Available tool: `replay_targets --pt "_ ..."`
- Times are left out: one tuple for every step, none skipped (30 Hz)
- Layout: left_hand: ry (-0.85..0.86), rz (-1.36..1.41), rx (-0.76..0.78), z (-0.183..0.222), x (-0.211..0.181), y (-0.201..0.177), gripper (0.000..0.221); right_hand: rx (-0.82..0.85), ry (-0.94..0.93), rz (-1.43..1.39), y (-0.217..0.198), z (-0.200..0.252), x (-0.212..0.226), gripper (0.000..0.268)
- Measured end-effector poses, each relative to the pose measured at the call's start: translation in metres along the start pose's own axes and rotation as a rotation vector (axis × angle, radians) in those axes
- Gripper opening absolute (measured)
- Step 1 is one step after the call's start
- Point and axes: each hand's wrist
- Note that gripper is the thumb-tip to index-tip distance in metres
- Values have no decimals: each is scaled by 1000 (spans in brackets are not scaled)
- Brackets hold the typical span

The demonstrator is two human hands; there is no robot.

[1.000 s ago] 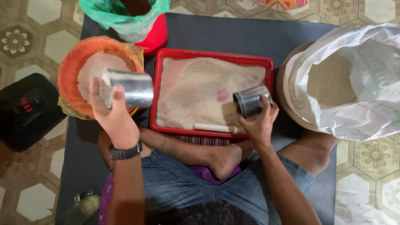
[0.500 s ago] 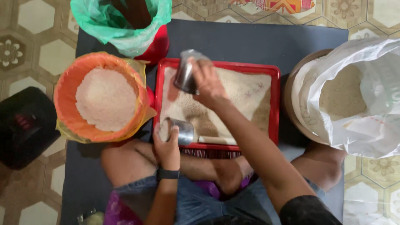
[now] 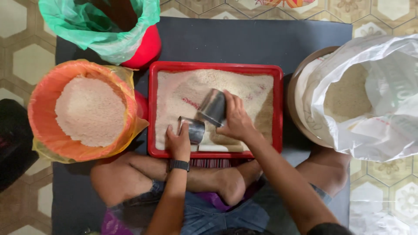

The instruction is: The person transfers rice from various containers into a red tray by scooping it with a metal cup, then tamps the rice in the cup with a stick before pouring it into a bag or bucket.

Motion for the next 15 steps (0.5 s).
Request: replay_targets --pt "1 3 3 0 1 6 92 -2 0 3 -2 9 0 135" --pt "50 -54 -14 1 4 9 89 -67 107 -89 -1 19 1 131" --pt "99 -110 -30 1 7 12 87 -131 213 -181 0 30 3 128" --pt "99 -115 -31 8 6 11 87 -130 215 -186 -4 33 4 128" --pt "336 -254 -138 14 6 10 84 -207 314 -267 -8 37 5 128" --pt "574 -392 -240 21 5 10 81 -285 417 -347 -13 41 6 128" --pt "575 -399 -236 27 6 7 81 -286 422 -351 -16 44 2 128" --pt "616 -459 -153 32 5 5 91 -412 387 -305 -21 45 -3 127" --pt "656 -519 -69 36 3 3 101 -538 351 -258 -27 46 -7 125" --pt "658 -515 -73 41 1 1 101 -540 345 -257 -30 47 -12 125" --pt "667 -571 -43 45 -1 -2 107 -572 379 -190 -33 48 -17 123" --pt "675 -628 -14 49 -3 -5 114 -602 412 -124 -35 49 -21 121" --pt "676 -625 -19 47 8 5 114 -602 406 -125 -34 55 -23 121" --pt "698 -646 -63 41 18 11 119 -572 432 -44 -30 55 -24 118" --pt "719 -667 -108 34 29 18 124 -542 456 38 -26 55 -23 115"
Point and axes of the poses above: each hand's wrist, its own z-axis away from the middle knuckle, its own y-axis out of the palm, x = y × z, and after that the axes turned 4 degrees about y, right-handed
